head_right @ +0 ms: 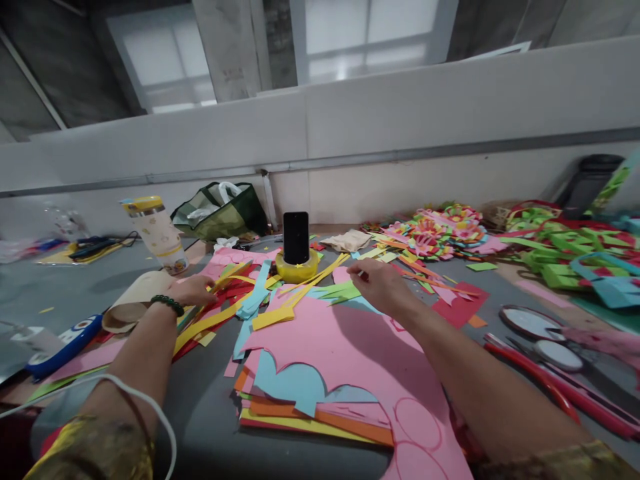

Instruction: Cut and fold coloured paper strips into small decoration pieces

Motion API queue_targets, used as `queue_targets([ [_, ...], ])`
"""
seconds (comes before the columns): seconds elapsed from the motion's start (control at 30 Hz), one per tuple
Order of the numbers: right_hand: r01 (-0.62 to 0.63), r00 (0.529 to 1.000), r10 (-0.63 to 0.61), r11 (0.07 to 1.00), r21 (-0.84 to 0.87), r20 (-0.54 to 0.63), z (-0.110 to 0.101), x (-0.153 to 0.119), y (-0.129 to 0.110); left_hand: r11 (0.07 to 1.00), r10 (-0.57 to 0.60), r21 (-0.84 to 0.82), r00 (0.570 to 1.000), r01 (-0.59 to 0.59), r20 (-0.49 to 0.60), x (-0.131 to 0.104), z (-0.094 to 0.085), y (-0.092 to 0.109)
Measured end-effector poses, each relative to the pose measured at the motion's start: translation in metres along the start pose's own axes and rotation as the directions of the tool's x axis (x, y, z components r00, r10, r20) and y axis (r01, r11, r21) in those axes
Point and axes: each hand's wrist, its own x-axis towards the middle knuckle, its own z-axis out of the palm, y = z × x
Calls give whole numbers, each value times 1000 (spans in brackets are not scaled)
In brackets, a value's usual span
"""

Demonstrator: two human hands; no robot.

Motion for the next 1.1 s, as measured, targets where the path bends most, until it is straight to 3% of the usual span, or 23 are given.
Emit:
queue_targets([
  [0.17,5,1000,-5,1000,-19,-4,-2,0,-4,990,86,-108,996,-86,-5,-2,-1,0],
  [0.47,40,999,-40,999,-28,9,0,0,-3,997,-53,-61,997,49,-64,9,7,-3],
  [0.73,14,999,-14,1000,-1,31,3,-3,0,997,-58,-50,996,62,73,4,11,4],
  [0.93,11,1000,-11,1000,-13,24,2,-3,0,997,-59,-46,995,63,77,6,11,-2],
  [1.1,24,999,-23,999,-24,25,2,-2,2,995,-89,-36,996,90,19,11,14,-2],
])
